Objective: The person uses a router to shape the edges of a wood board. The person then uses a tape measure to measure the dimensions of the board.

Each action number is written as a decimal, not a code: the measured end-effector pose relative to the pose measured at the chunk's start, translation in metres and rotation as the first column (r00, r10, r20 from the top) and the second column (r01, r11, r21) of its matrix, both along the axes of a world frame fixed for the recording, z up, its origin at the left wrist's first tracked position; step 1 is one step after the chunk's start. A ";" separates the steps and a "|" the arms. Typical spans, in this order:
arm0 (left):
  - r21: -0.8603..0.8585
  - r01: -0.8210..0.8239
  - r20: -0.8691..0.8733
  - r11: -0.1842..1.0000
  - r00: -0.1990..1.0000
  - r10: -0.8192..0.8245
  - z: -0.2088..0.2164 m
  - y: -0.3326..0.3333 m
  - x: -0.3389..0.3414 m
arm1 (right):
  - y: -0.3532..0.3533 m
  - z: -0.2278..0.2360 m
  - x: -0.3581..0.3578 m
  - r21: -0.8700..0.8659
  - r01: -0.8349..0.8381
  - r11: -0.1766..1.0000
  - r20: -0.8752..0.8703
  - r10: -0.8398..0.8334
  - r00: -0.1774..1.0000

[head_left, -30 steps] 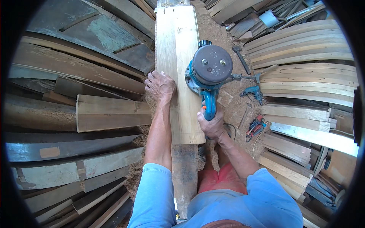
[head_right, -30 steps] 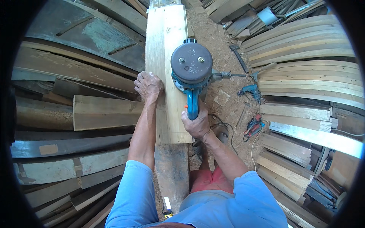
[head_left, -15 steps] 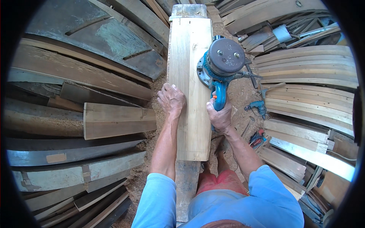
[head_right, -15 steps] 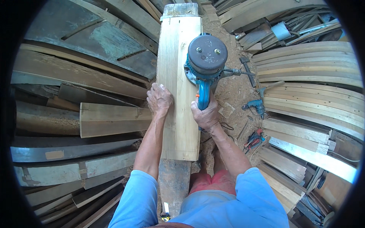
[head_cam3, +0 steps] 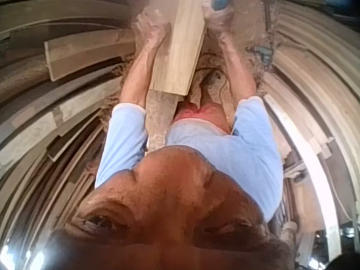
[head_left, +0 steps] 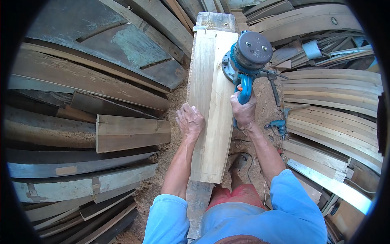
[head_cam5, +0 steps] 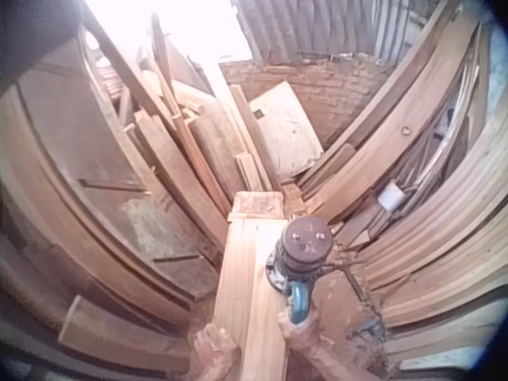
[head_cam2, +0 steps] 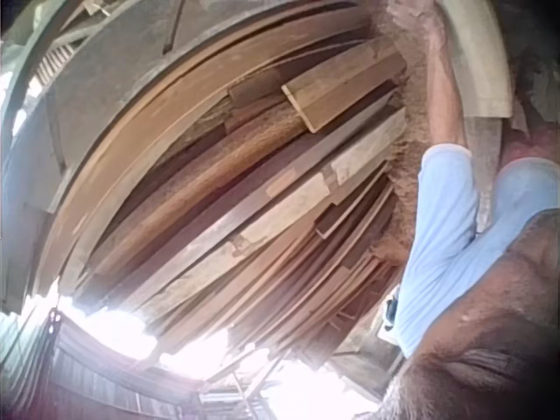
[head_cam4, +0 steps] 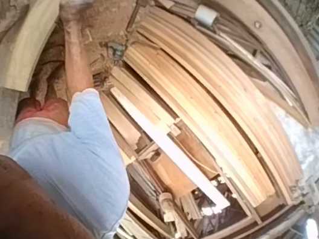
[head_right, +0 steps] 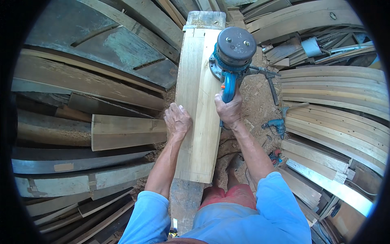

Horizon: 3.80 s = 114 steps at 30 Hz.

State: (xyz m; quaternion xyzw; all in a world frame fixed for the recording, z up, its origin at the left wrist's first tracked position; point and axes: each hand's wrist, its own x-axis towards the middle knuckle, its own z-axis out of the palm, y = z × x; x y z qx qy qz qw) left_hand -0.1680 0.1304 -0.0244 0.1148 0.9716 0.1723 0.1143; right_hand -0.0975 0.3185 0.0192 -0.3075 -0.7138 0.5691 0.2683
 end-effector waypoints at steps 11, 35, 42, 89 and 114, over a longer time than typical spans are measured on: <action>-0.006 0.016 -0.011 1.000 1.000 -0.016 -0.004 -0.003 -0.001 | 0.057 -0.009 -0.060 0.055 -0.016 0.998 -0.021 0.018 1.000; -0.117 -0.005 -0.054 0.993 0.999 -0.002 -0.001 0.000 -0.004 | 0.174 0.021 -0.094 -0.569 -0.074 0.819 -0.360 -0.167 0.918; -0.092 0.000 -0.109 0.996 0.994 -0.011 -0.006 0.000 -0.001 | 0.151 -0.069 0.090 -0.781 0.133 0.610 -0.126 -0.363 0.923; -0.145 0.585 -0.324 0.798 0.734 -0.597 0.160 -0.102 0.102 | -0.023 -0.079 0.514 -0.879 0.425 0.215 0.312 -0.414 0.855; 0.525 -0.291 0.437 0.800 0.898 0.040 0.151 -0.083 0.178 | -0.026 -0.078 0.474 -0.888 0.371 0.272 0.307 -0.248 0.919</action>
